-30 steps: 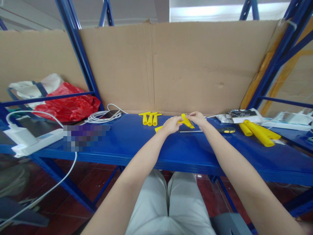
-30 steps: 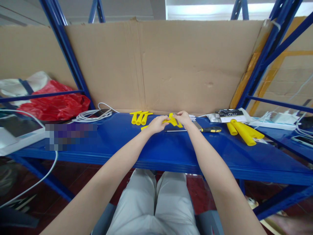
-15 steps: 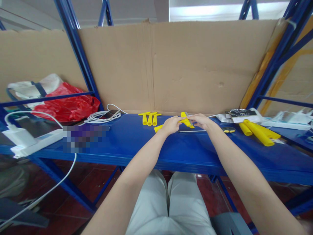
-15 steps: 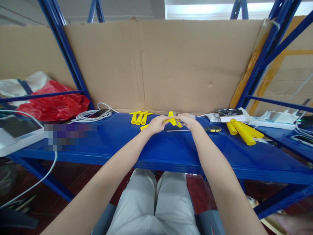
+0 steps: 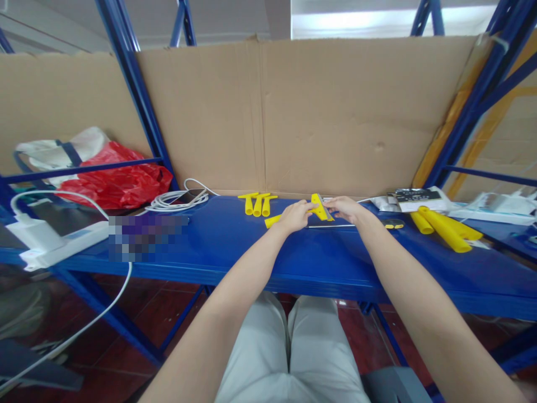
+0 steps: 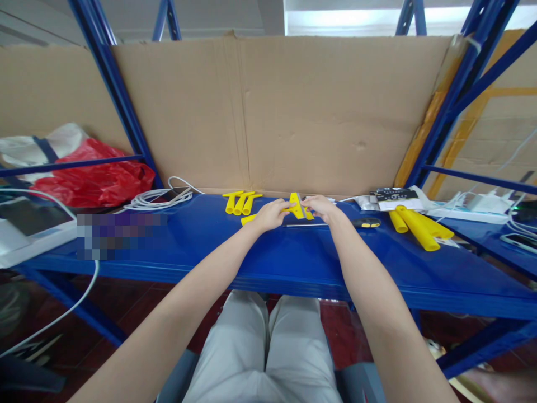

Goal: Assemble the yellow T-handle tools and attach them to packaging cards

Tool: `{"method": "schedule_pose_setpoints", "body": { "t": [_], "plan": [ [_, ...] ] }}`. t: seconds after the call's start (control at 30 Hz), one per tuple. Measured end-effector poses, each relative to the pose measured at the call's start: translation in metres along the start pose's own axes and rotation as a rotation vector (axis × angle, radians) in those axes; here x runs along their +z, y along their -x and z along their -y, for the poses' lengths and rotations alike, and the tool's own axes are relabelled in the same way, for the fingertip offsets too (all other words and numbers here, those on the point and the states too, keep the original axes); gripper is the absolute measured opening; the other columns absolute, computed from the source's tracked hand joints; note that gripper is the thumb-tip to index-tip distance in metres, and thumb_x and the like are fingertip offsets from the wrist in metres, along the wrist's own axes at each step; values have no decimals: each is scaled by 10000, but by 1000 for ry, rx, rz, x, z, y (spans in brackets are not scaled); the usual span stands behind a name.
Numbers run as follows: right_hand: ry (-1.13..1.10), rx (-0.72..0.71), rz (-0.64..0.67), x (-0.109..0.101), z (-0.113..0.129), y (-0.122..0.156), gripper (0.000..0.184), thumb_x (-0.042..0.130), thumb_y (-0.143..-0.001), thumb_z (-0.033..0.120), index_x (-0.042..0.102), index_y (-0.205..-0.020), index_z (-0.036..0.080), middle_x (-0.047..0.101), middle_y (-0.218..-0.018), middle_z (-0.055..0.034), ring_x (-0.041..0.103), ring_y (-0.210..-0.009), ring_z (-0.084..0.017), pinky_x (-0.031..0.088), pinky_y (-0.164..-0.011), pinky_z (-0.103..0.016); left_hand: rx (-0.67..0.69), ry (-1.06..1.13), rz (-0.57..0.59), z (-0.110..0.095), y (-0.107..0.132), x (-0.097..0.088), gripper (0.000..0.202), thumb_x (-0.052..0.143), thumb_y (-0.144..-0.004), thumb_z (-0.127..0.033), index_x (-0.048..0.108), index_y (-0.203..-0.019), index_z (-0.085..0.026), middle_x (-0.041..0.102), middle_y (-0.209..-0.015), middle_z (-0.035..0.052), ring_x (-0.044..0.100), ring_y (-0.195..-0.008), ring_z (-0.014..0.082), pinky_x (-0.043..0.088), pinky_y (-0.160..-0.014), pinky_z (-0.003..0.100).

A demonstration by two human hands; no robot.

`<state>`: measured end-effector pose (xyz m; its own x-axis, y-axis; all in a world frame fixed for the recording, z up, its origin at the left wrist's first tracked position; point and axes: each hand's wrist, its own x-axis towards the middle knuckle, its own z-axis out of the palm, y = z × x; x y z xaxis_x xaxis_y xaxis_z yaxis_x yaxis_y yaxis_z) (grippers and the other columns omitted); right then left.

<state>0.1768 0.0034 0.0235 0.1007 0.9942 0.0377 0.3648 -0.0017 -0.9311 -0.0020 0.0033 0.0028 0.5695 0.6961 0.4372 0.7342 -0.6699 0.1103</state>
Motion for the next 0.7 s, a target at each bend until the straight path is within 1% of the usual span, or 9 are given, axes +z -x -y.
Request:
{"method": "schedule_pose_setpoints", "body": {
  "t": [0.17,0.27,0.33,0.4,0.47,0.53,0.57,0.63,0.7],
  "plan": [
    [-12,5,14,-1,-5,-3,188,746,-723,297,652,-718,134,587,-654,-9,460,-590,-84,322,-525,-194,-18,-19,29,0,1,-1,378,485,-920,-183,592,-1275,-253,625,-1169,66,602,-1103,215,456,-940,298],
    [2,4,29,0,-7,-3,192,756,-719,299,669,-743,129,607,-679,-20,466,-590,-80,341,-527,-187,-27,-18,36,0,1,-1,362,490,-922,-198,593,-1264,-254,623,-1176,64,603,-1104,212,456,-945,300],
    [46,-14,52,-3,-8,-3,189,742,-735,311,695,-778,133,648,-736,-40,476,-593,-80,362,-538,-190,-32,-9,31,1,1,-1,359,491,-924,-205,587,-1266,-258,623,-1180,61,603,-1107,210,457,-947,301],
    [132,-44,39,-8,-12,-6,169,707,-764,305,724,-823,148,690,-815,-56,500,-604,-86,388,-556,-200,-36,1,32,2,2,1,357,493,-925,-206,583,-1266,-261,622,-1191,60,601,-1115,209,458,-951,303],
    [266,-84,-50,-18,-18,-11,157,648,-801,260,747,-858,150,713,-870,-67,551,-644,-109,427,-601,-220,-41,6,45,3,2,1,341,495,-924,-206,595,-1246,-254,621,-1200,64,601,-1119,211,460,-954,308],
    [435,-128,-203,-30,-26,-16,211,575,-831,189,760,-909,124,722,-915,-94,617,-754,-159,464,-693,-253,-46,9,57,3,2,2,322,497,-922,-209,610,-1220,-248,625,-1200,67,603,-1117,214,462,-958,313],
    [529,-138,-269,-36,-30,-18,259,543,-838,159,757,-976,117,720,-963,-114,637,-833,-190,473,-747,-276,-47,12,58,3,2,2,314,500,-920,-211,617,-1209,-249,628,-1198,67,604,-1117,214,462,-960,313],
    [723,-73,-345,-47,-38,-21,366,534,-816,117,725,-1127,148,700,-1074,-146,634,-988,-261,470,-843,-352,-47,22,54,3,1,2,307,509,-916,-216,625,-1196,-258,631,-1197,62,602,-1121,213,461,-964,312],
    [880,16,-359,-53,-43,-22,415,546,-807,124,708,-1179,212,658,-1189,-157,577,-1132,-319,438,-925,-445,-46,27,52,3,1,3,304,513,-916,-231,629,-1194,-268,635,-1189,57,603,-1117,212,462,-960,309]
  ]
}}
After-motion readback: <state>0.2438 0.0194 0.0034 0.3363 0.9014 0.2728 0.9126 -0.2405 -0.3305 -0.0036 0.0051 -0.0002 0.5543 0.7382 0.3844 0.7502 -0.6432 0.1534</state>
